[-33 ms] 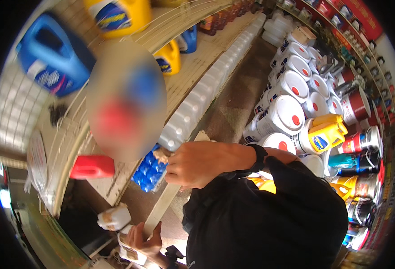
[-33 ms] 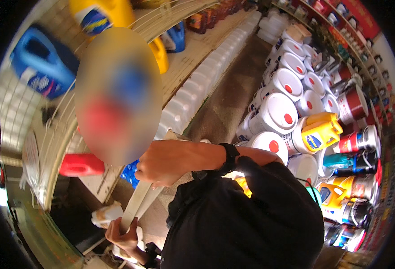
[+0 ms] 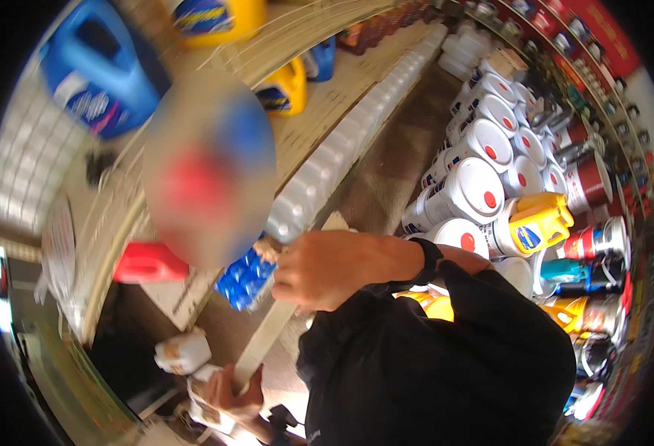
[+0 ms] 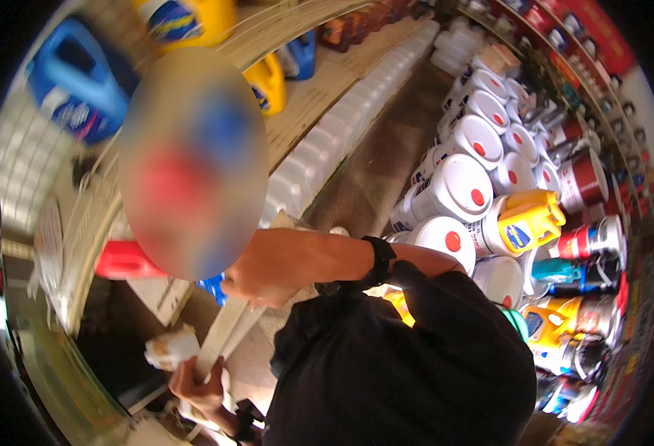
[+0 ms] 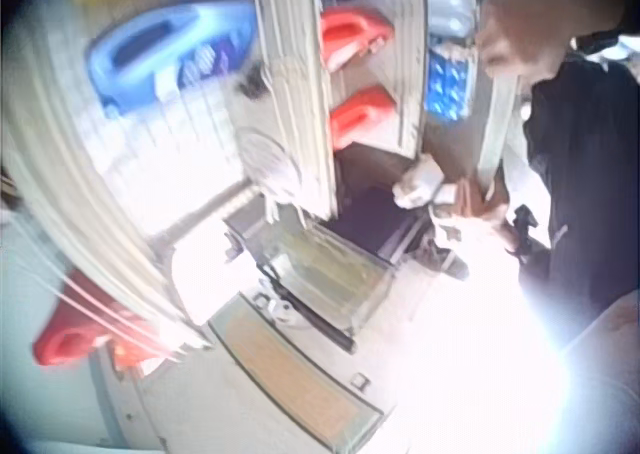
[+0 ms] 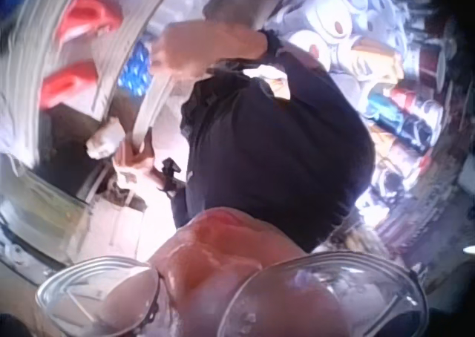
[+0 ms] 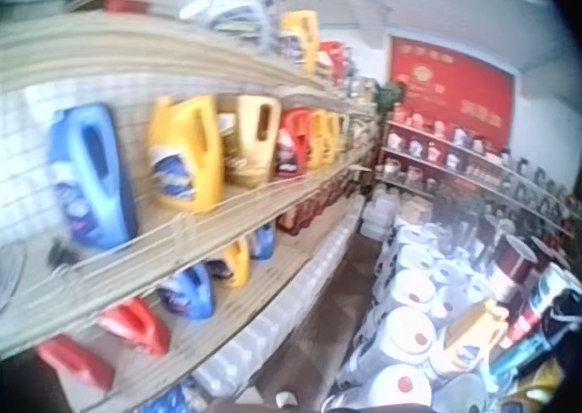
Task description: The person wipes a shelf board with a cloth and then attaches a wire divider to the board.
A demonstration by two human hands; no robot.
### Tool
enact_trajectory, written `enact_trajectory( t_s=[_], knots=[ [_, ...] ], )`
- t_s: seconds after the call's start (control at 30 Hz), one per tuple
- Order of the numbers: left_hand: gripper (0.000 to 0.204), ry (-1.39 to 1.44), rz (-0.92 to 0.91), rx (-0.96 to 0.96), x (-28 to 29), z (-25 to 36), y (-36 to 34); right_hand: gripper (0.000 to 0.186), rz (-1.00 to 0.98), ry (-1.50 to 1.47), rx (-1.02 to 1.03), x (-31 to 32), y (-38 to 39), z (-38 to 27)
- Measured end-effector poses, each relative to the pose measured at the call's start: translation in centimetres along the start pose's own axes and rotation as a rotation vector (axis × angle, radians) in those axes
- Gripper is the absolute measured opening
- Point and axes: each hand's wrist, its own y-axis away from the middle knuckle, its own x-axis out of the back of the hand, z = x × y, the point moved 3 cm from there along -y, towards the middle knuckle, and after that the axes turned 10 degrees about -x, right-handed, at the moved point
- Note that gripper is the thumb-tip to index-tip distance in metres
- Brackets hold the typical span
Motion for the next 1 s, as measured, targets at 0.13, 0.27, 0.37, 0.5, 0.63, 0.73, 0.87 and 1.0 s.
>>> enact_trajectory(
  t_s=[0.13,0.27,0.37,0.5,0.63,0.73,0.87,1.0],
  knots=[
    [0.032,-0.006,0.062,-0.035,5.1,-0.9,2.1,0.033,0.035,-0.009,-0.034,-0.5,-3.5,-4.9],
    [0.032,-0.074,0.078,-0.021,10.2,-3.0,4.1,0.034,0.068,-0.035,0.011,-2.1,-6.5,-8.9],
    [0.031,-0.123,0.095,0.034,12.6,-4.1,6.2,0.033,0.007,-0.079,0.036,-3.8,-8.8,-11.5],
    [0.027,-0.172,0.041,0.078,14.8,-5.5,9.9,0.035,-0.059,-0.090,0.053,-7.3,-10.5,-13.9],
    [0.030,-0.223,0.090,0.152,16.2,-5.8,12.2,0.034,-0.075,-0.140,0.098,-9.4,-11.8,-15.4],
    [0.028,-0.330,0.066,0.268,17.3,-4.8,11.7,0.033,-0.057,-0.192,0.125,-10.7,-12.6,-16.1],
    [0.043,-0.396,0.036,0.252,16.4,-3.7,10.1,0.033,0.028,-0.240,0.140,-11.0,-14.0,-16.6],
    [0.032,-0.305,0.008,0.182,12.5,-4.1,9.0,0.030,-0.015,-0.263,0.202,-11.9,-16.0,-18.0]
  ],
)
